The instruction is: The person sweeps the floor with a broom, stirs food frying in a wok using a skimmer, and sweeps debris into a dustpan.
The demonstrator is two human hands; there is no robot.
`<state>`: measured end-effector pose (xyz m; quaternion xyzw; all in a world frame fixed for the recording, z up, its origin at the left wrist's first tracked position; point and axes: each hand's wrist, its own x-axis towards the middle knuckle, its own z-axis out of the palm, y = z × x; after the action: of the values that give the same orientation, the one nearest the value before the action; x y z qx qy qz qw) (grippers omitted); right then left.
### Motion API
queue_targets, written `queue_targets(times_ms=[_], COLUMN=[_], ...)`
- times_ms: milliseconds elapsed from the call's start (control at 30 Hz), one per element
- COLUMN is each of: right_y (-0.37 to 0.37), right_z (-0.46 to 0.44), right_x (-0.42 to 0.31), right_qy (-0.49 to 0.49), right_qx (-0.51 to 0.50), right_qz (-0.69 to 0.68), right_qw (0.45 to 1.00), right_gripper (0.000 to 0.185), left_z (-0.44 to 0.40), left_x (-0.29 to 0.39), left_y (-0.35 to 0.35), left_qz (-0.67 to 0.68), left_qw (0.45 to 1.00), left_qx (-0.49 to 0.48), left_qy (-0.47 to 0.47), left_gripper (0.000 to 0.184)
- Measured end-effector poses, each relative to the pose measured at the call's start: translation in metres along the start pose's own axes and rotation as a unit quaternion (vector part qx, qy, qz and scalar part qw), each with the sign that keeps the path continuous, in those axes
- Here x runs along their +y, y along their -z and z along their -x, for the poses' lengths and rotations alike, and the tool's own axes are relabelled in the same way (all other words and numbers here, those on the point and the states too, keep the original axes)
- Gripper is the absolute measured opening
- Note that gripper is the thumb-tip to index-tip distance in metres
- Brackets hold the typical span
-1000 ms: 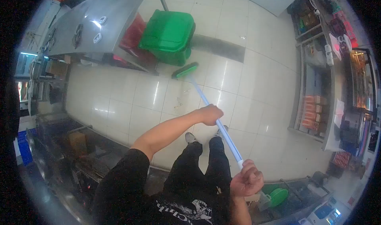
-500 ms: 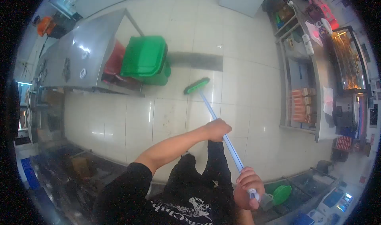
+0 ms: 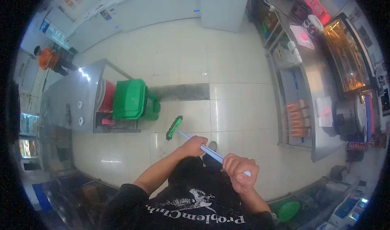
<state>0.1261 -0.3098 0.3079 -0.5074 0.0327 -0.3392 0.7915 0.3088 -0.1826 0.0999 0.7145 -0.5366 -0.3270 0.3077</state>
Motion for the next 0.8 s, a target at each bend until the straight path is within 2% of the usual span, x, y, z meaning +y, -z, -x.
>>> queue_targets(times_ms=[67,133,200,267,333,400,500,533,600,633,700,733,800], right_y=[0.017,0.031,0.034,0.042,0.056,0.082,0.091,0.095,0.107,0.123,0.163,0.185,0.223], right_z=[-0.030,-0.065,-0.097,-0.140,-0.175,-0.210,-0.276,-0.298,-0.348,-0.368,-0.405,-0.423,-0.458], right_x=[-0.008,-0.013,-0.013,-0.010,-0.006,-0.006,0.008,0.020,0.055,0.074,0.129,0.155,0.193], right_qy=[0.013,0.024,0.053,0.075,0.096,0.094,0.111,0.088,0.152,0.116,0.101,0.093,0.051], right_qx=[-0.002,-0.007,0.081,0.121,0.160,0.066,0.017,0.013,0.004,-0.001,-0.020,-0.031,-0.058], right_qz=[-0.004,-0.007,-0.008,0.012,0.035,0.087,0.157,0.156,0.284,0.297,0.326,0.316,0.265], right_qw=[1.000,1.000,0.995,0.990,0.982,0.990,0.981,0.984,0.947,0.948,0.940,0.944,0.961], right_gripper=[0.038,0.037,0.041,0.042,0.043,0.042,0.039,0.039,0.040,0.040,0.040,0.041,0.043], left_z=[-0.030,-0.070,-0.109,-0.158,-0.209,-0.260,-0.343,-0.372,-0.439,-0.472,-0.540,-0.564,-0.590], left_x=[0.002,0.009,0.016,0.015,0.011,0.008,-0.006,-0.013,-0.036,-0.054,-0.104,-0.129,-0.167], left_y=[0.006,0.019,0.034,0.046,0.054,0.063,0.072,0.075,0.085,0.086,0.081,0.081,0.078], left_qz=[0.005,0.044,0.068,0.094,0.065,0.088,0.138,0.165,0.209,0.231,0.264,0.273,0.273], left_qw=[1.000,0.997,0.994,0.991,0.993,0.989,0.959,0.952,0.937,0.930,0.898,0.899,0.905], left_qx=[0.010,0.068,0.081,0.093,0.099,0.118,0.214,0.210,0.217,0.222,0.250,0.245,0.281], left_qy=[0.003,-0.014,-0.008,-0.002,0.004,-0.030,-0.125,-0.146,-0.175,-0.180,-0.246,-0.239,-0.168], left_gripper=[0.019,0.019,0.020,0.021,0.027,0.030,0.036,0.036,0.033,0.029,0.025,0.025,0.024])
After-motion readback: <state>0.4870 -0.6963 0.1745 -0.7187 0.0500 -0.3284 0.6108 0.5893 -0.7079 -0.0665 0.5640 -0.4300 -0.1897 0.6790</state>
